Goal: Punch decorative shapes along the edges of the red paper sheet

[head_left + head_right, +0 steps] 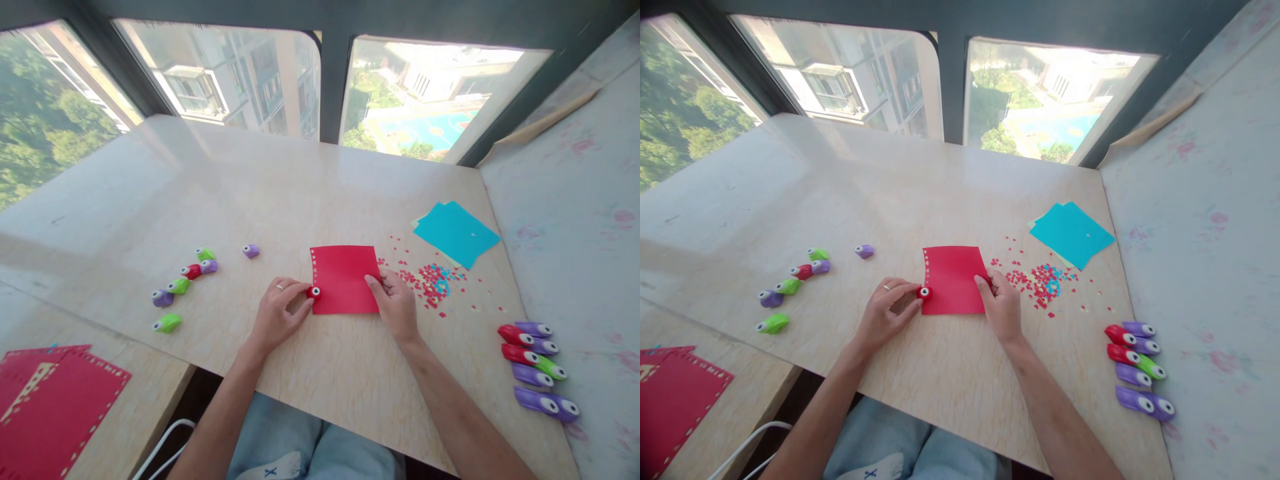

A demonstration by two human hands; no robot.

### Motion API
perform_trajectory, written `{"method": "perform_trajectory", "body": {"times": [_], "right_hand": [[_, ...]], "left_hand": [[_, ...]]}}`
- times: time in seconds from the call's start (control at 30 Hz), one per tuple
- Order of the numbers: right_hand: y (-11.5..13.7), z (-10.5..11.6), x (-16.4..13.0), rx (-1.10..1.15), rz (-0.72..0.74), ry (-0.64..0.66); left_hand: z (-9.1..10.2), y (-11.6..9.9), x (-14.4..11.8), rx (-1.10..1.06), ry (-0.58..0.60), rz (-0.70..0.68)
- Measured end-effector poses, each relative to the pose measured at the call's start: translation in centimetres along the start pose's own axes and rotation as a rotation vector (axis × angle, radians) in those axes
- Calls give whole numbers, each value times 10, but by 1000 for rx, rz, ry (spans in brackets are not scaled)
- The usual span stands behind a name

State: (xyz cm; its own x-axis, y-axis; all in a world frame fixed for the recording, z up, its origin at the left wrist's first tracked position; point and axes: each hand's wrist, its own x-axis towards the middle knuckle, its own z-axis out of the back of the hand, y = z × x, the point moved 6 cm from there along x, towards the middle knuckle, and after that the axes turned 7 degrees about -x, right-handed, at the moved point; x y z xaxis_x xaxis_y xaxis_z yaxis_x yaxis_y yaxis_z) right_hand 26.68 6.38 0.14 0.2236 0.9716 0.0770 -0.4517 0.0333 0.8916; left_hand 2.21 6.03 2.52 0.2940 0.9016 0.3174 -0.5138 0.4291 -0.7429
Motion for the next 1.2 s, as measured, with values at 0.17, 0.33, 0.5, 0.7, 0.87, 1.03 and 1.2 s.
{"method": "perform_trajectory", "body": {"times": [0.17,0.33,0.5,0.7,0.87,1.03,1.2], "right_hand": [[-1,-2,0,-8,-1,21],[-1,-2,1,-8,20,40],[-1,-2,2,-21,41,27],[1,-1,3,-40,85,6],[3,0,3,-107,105,-29],[6,1,5,-155,146,-46],[7,1,5,-191,169,-50]], "left_hand": [[0,0,0,3,-11,-2],[-1,1,1,-8,-22,13],[-2,4,0,-12,-25,16],[-1,6,-3,-16,-57,27],[4,7,-7,-93,-149,128],[8,15,-3,-249,-124,366],[-1,28,9,-365,236,748]]}}
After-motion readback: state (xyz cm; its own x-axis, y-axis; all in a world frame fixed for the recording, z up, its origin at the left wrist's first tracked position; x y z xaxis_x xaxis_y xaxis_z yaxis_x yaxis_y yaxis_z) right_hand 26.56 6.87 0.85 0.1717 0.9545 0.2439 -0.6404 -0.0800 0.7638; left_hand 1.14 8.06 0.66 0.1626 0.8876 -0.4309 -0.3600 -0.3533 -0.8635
